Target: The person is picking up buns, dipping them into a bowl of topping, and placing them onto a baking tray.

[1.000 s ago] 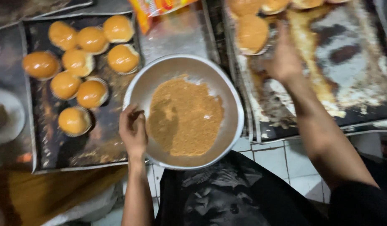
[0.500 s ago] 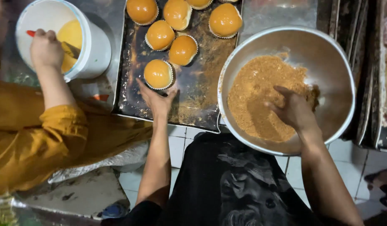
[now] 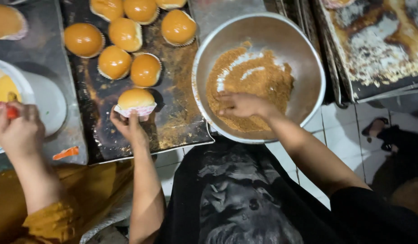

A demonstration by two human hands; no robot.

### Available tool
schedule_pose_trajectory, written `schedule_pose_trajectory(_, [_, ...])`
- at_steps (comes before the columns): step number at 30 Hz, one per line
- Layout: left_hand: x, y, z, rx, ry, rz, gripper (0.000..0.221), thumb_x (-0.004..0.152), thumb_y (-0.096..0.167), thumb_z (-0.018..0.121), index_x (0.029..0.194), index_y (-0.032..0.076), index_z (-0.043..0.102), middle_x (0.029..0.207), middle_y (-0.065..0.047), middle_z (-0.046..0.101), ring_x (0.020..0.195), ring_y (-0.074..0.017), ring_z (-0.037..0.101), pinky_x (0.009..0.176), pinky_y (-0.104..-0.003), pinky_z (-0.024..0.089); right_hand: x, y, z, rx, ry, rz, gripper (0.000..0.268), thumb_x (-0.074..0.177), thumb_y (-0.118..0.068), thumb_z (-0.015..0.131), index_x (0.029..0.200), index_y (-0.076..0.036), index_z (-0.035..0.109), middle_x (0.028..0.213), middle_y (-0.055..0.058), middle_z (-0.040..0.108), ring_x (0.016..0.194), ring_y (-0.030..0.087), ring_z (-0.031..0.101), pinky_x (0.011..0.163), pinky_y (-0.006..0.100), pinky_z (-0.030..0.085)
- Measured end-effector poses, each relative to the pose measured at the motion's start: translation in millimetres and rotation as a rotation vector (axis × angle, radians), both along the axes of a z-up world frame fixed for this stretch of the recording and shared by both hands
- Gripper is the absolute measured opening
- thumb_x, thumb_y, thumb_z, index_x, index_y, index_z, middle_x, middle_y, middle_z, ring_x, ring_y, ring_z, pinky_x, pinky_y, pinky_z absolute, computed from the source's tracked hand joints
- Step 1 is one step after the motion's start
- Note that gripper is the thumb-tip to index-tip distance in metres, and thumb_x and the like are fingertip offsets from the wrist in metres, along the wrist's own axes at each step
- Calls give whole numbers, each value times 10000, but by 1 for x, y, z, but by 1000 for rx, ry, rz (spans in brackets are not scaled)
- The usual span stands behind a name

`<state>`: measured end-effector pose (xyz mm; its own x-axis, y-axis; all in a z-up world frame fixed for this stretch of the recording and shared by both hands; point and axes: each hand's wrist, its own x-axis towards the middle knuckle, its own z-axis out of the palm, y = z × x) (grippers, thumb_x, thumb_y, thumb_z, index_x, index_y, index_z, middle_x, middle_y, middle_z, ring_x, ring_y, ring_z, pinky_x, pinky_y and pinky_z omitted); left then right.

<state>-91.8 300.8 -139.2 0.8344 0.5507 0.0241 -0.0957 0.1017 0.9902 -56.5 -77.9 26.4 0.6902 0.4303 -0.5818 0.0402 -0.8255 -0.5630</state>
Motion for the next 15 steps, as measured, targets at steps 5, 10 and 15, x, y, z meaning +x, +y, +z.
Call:
schedule_pose_trajectory(5, [10, -40, 76, -921, 7, -81, 575, 808, 401, 760, 1335, 220, 618, 1381, -98, 652, 1259, -351, 658, 1037, -661, 552, 20, -65, -37, -161, -428, -390, 349, 1001, -413, 557, 1259, -236, 712, 1125, 47, 750, 1101, 281, 701, 961, 424, 522])
schedule_pose_trajectory(10, [23, -96, 153, -1177, 142, -52, 565, 756, 447, 697, 1228, 144, 624, 1262, -127, 672, 1156, -366, 658, 906, -681, 561, -12, -10, 2, -164, -113, -114, 628, 960, -626, 480, 1402, -202, 620, 1404, 99, 599, 1314, 355, 544, 1104, 484, 431])
schedule_pose_trajectory(15, [39, -133, 179, -1275, 168, -209, 589, 817, 588, 650, 1264, 206, 621, 1270, -58, 661, 1208, -324, 654, 1018, -593, 560, -29, -23, 26, 6, -54, 123, 466, 959, -326, 655, 1350, -73, 668, 1443, 172, 606, 1302, 410, 580, 1116, 497, 450])
